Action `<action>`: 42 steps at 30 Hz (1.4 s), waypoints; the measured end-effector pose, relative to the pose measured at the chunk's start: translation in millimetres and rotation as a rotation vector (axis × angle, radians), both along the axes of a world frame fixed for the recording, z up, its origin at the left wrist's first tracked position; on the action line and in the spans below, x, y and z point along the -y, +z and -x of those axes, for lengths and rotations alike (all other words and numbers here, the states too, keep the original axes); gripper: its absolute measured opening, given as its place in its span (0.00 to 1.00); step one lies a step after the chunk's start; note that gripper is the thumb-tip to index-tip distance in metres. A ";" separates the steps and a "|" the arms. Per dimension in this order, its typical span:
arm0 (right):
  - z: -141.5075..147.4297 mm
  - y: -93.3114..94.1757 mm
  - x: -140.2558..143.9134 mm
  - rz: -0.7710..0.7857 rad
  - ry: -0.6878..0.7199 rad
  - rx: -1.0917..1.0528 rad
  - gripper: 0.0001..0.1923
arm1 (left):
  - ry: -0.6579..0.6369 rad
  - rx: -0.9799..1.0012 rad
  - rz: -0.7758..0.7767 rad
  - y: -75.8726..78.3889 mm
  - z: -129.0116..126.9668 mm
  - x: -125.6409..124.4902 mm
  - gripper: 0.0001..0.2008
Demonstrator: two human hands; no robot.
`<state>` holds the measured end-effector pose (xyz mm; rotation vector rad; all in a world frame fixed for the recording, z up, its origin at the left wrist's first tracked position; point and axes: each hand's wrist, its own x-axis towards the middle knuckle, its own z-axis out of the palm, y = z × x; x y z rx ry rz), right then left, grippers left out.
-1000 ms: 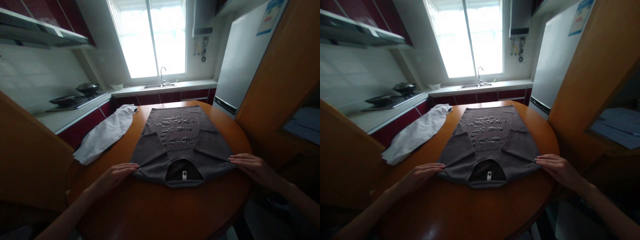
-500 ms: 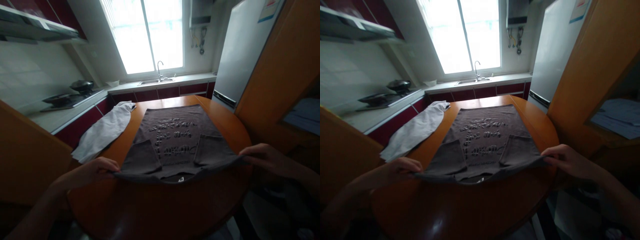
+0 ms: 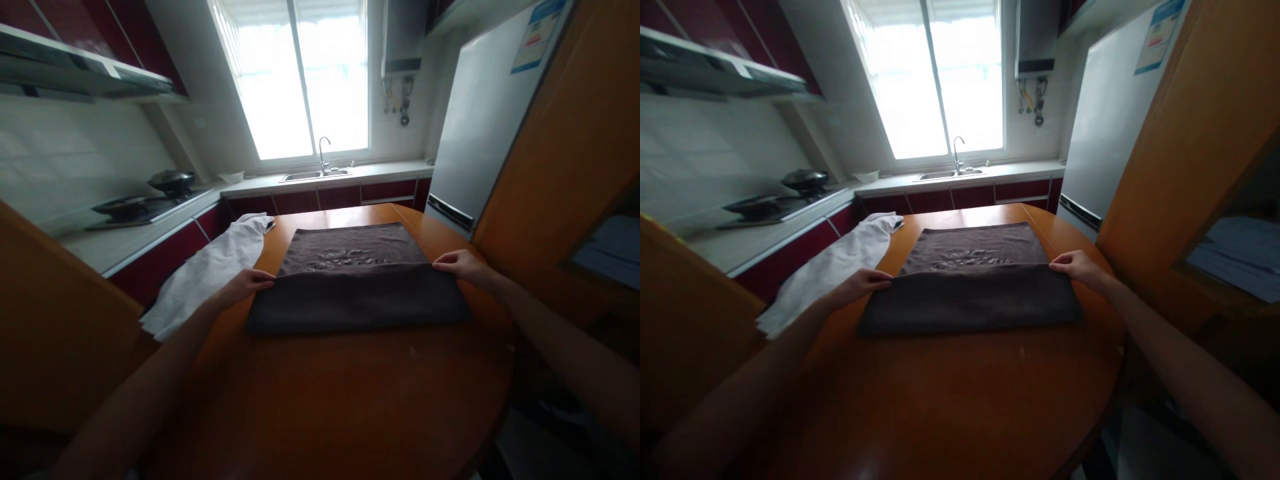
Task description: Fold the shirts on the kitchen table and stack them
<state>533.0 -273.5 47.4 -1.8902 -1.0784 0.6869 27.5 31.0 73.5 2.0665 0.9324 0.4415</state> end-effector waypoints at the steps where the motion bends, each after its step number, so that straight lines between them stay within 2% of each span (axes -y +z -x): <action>1: -1.5 -8.9 -5.7 0.024 -0.017 -0.015 0.25 | -0.001 -0.007 0.017 -8.4 -5.0 -3.5 0.23; 3: -5.7 -23.3 -12.4 0.059 -0.029 -0.031 0.23 | -0.003 -0.030 0.048 -20.9 -9.6 -9.6 0.23; 5: -11.9 -30.1 -14.0 0.081 -0.024 -0.041 0.22 | 0.004 -0.039 0.059 -24.8 -8.0 -15.5 0.24; 9: -29.4 -19.8 -15.7 0.055 0.002 -0.066 0.23 | 0.046 0.006 0.031 -10.6 -1.6 -29.6 0.26; 11: -37.4 -11.0 -22.3 0.014 -0.023 -0.055 0.23 | 0.097 0.056 -0.004 -3.3 -5.0 -37.3 0.26; 13: -42.0 -7.2 -33.2 -0.010 -0.061 -0.049 0.23 | 0.146 0.093 -0.032 -3.2 -13.9 -44.3 0.27; 17: -40.0 -18.7 -55.1 0.075 -0.054 -0.038 0.21 | 0.136 0.043 0.006 -22.0 -33.6 -54.2 0.26; 20: -38.8 -28.9 -60.5 0.146 -0.036 -0.015 0.21 | 0.106 -0.001 0.037 -35.1 -36.6 -60.2 0.25; 28: -51.6 -19.8 -63.3 0.031 -0.081 -0.024 0.24 | 0.129 0.070 -0.084 -38.0 -32.1 -75.3 0.23; 34: -46.7 -34.1 -72.8 0.091 -0.043 0.029 0.19 | 0.079 -0.025 -0.072 -47.2 -38.0 -75.4 0.24; 36: -50.0 -34.8 -72.0 0.090 -0.013 0.078 0.18 | 0.056 -0.061 -0.133 -43.7 -38.3 -76.0 0.24; 39: -51.4 -25.2 -72.0 0.161 0.001 0.252 0.15 | 0.025 -0.123 -0.351 -32.3 -45.3 -71.7 0.22; 42: -31.5 -8.2 -81.2 0.226 -0.060 0.549 0.14 | -0.086 -0.125 -0.597 -20.5 -71.4 -49.8 0.20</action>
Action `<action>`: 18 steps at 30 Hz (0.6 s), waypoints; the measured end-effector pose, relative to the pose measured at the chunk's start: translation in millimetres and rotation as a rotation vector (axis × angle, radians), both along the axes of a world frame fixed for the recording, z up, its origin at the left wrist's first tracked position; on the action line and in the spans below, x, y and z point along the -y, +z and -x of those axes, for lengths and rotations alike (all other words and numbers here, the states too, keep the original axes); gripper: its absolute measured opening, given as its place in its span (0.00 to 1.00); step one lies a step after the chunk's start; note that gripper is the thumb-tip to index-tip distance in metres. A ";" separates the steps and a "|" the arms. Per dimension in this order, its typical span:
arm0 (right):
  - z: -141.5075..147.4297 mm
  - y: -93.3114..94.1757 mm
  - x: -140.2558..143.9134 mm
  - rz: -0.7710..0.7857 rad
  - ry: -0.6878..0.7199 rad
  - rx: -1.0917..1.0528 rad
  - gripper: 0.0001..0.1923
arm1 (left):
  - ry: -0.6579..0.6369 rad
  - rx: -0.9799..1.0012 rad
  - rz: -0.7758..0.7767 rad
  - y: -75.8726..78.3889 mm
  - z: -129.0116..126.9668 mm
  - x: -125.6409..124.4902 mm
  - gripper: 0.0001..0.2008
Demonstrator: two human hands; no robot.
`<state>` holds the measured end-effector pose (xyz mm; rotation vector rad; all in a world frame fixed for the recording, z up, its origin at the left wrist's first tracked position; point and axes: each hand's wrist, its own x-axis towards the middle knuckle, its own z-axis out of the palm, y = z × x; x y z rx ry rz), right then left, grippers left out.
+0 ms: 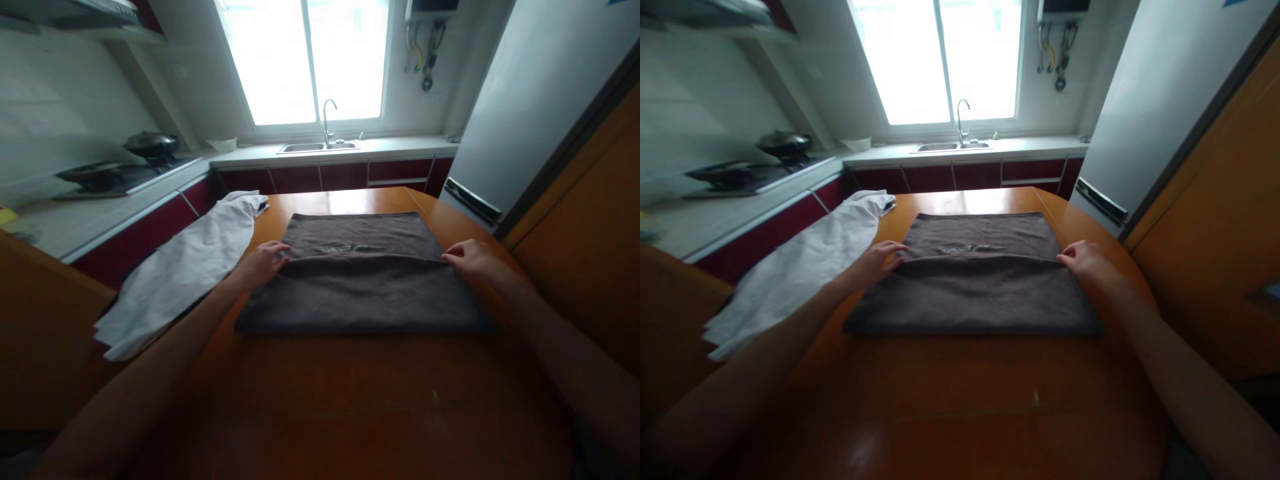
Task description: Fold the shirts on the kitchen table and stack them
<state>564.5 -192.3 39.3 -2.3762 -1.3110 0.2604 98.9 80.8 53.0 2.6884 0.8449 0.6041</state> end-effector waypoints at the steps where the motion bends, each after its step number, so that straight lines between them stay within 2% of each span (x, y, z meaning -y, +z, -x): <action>1: 13.2 4.7 -5.8 -0.018 0.016 0.086 0.15 | -0.065 -0.019 -0.043 2.3 -13.7 11.5 0.20; 4: 66.0 7.8 -29.0 -0.153 0.246 0.176 0.19 | -0.221 -0.066 -0.108 1.0 -63.0 50.2 0.19; 6: 101.3 -0.3 -44.8 -0.155 0.378 0.166 0.22 | -0.271 -0.097 -0.145 -6.5 -93.9 70.2 0.18; 8: 126.6 -11.6 -57.5 -0.086 0.406 0.178 0.26 | -0.248 -0.120 -0.188 -16.3 -116.1 79.7 0.20; 11: 139.8 -20.7 -70.7 -0.011 0.322 0.141 0.28 | -0.054 -0.109 -0.194 -28.4 -129.6 75.6 0.20; 14: 134.1 -15.5 -81.6 -0.004 0.158 0.129 0.29 | 0.168 -0.090 -0.165 -35.6 -128.2 62.9 0.18; 18: 126.8 -10.6 -96.8 0.066 0.021 0.104 0.23 | 0.235 -0.096 -0.108 -44.6 -124.9 51.4 0.15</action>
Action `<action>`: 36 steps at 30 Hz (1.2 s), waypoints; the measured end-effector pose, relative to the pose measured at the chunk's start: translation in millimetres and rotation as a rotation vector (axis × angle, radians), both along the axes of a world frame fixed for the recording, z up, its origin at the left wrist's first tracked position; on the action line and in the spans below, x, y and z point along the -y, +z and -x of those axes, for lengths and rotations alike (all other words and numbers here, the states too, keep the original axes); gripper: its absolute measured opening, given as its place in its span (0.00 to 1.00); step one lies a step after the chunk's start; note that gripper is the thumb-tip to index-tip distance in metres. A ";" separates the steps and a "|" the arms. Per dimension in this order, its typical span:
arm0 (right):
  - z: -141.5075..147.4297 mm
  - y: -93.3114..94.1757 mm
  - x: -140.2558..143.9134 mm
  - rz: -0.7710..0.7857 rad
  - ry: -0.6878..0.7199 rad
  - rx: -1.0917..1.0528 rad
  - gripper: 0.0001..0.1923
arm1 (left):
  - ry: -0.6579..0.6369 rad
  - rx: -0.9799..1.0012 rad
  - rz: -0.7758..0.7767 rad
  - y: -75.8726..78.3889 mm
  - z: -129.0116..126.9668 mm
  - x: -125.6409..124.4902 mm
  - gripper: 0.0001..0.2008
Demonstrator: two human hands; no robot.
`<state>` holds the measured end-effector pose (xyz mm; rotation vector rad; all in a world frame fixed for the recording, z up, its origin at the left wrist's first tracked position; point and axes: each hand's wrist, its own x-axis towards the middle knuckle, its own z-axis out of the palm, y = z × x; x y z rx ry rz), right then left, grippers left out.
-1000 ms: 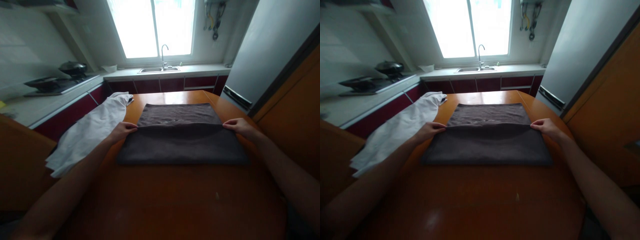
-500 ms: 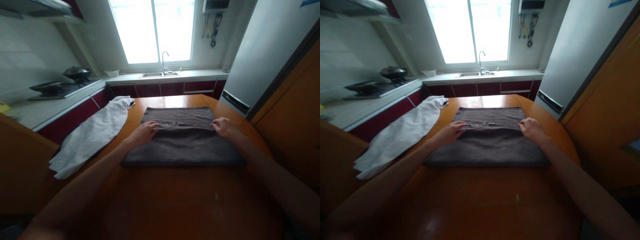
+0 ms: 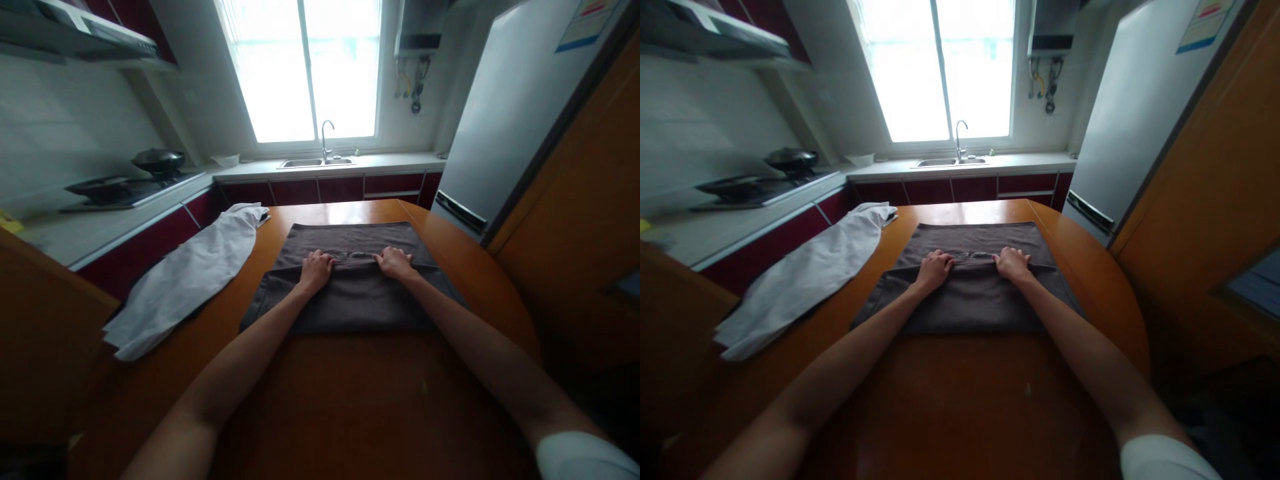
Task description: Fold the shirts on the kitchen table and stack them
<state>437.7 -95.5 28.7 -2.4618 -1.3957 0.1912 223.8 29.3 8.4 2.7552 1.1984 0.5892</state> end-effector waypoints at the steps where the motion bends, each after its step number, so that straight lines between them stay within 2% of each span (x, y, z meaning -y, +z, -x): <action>1: -0.1 -1.6 -3.1 0.006 -0.021 -0.016 0.19 | 0.003 0.010 0.019 -2.2 -0.2 -1.4 0.12; 5: 0.4 -13.2 -9.3 -0.023 -0.053 -0.076 0.09 | 0.016 0.057 0.058 -7.3 -3.1 -3.8 0.05; 9: -1.9 -21.8 -8.3 -0.147 -0.041 -0.032 0.09 | 0.010 0.102 0.016 -3.4 -3.8 -2.7 0.06; 12: -1.7 -22.5 -4.6 -0.157 -0.057 0.066 0.13 | -0.002 0.095 -0.081 3.6 -2.1 1.0 0.08; 15: 2.9 -17.0 2.1 -0.151 -0.066 0.128 0.18 | -0.117 0.054 -0.142 7.2 -1.6 10.5 0.12; 19: 19.1 -13.7 13.9 -0.206 0.083 0.200 0.25 | -0.350 -0.067 -0.056 -3.5 -6.5 31.5 0.22; 22: 34.1 -24.3 21.2 -0.090 0.210 0.189 0.31 | -0.383 -0.205 0.043 -15.6 -10.5 43.4 0.30; 25: 41.3 -37.0 23.7 0.030 0.246 0.123 0.34 | -0.368 -0.271 0.088 -20.7 -11.6 45.9 0.31; 28: 40.7 -41.8 22.3 0.042 0.240 0.094 0.36 | -0.356 -0.284 0.081 -19.7 -11.3 43.8 0.32; 33: 36.9 -38.2 22.3 0.043 0.255 0.070 0.37 | -0.356 -0.305 0.057 -18.3 -10.6 43.1 0.33; 36: 24.7 -38.1 31.0 0.041 0.240 0.069 0.38 | -0.354 -0.314 0.062 -18.4 -10.6 43.1 0.33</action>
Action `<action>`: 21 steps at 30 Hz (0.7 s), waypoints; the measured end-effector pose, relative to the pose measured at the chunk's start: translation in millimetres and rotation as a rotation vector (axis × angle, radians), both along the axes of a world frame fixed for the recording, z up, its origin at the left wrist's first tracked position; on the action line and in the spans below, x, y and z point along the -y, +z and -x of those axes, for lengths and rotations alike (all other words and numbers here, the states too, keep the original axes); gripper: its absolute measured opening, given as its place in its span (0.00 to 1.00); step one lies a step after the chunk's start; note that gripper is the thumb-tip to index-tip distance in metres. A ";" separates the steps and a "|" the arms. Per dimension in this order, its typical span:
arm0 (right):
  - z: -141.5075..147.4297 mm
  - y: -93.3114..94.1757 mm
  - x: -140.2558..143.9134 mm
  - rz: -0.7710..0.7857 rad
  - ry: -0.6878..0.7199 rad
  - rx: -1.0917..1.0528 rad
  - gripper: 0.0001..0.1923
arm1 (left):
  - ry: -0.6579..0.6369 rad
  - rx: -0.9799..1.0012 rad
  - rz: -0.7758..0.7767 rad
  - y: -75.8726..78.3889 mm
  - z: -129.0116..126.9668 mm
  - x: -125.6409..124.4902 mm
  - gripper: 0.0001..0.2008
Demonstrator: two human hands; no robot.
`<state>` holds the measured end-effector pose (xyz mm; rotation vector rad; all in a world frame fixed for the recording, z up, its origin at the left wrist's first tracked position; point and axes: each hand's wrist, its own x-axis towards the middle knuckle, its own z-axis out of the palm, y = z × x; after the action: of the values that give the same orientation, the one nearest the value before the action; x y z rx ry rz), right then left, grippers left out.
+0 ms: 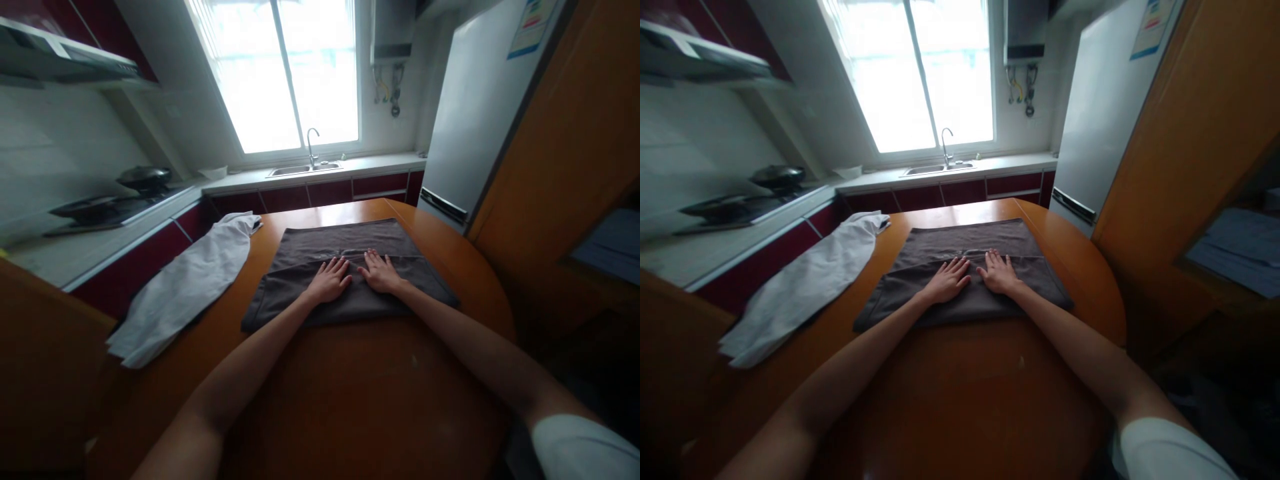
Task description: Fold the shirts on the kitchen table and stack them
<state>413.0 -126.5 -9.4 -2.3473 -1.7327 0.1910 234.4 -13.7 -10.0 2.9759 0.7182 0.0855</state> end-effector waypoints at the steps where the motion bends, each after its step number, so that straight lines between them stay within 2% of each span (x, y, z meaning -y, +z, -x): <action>1: -7.8 -0.6 5.1 0.005 -0.014 0.010 0.38 | 0.001 -0.001 0.003 0.0 -0.1 -0.3 0.33; 7: -73.9 -3.2 48.0 0.076 -0.152 0.065 0.40 | 0.006 -0.013 0.029 -0.8 -2.0 -1.6 0.33; 9: -86.0 -1.2 57.9 0.053 -0.178 0.075 0.39 | 0.005 -0.013 0.035 -1.3 -2.1 -1.6 0.33; 11: -85.6 2.8 62.0 0.010 -0.197 0.089 0.38 | 0.010 -0.008 0.045 -0.5 -1.5 -1.9 0.33; 15: -46.6 12.9 58.8 -0.102 -0.186 0.114 0.37 | -0.020 0.032 0.041 9.3 0.4 0.9 0.32; 18: 0.5 13.6 57.6 -0.187 -0.048 0.068 0.34 | -0.100 0.062 0.043 19.7 -0.2 14.9 0.30; 21: 37.6 7.4 61.1 -0.157 0.091 0.039 0.32 | -0.160 0.096 0.070 19.6 -2.1 40.5 0.28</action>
<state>375.4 -187.6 -2.0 -2.1771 -1.8039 0.0231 236.5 -54.2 9.6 2.9259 0.4613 0.1873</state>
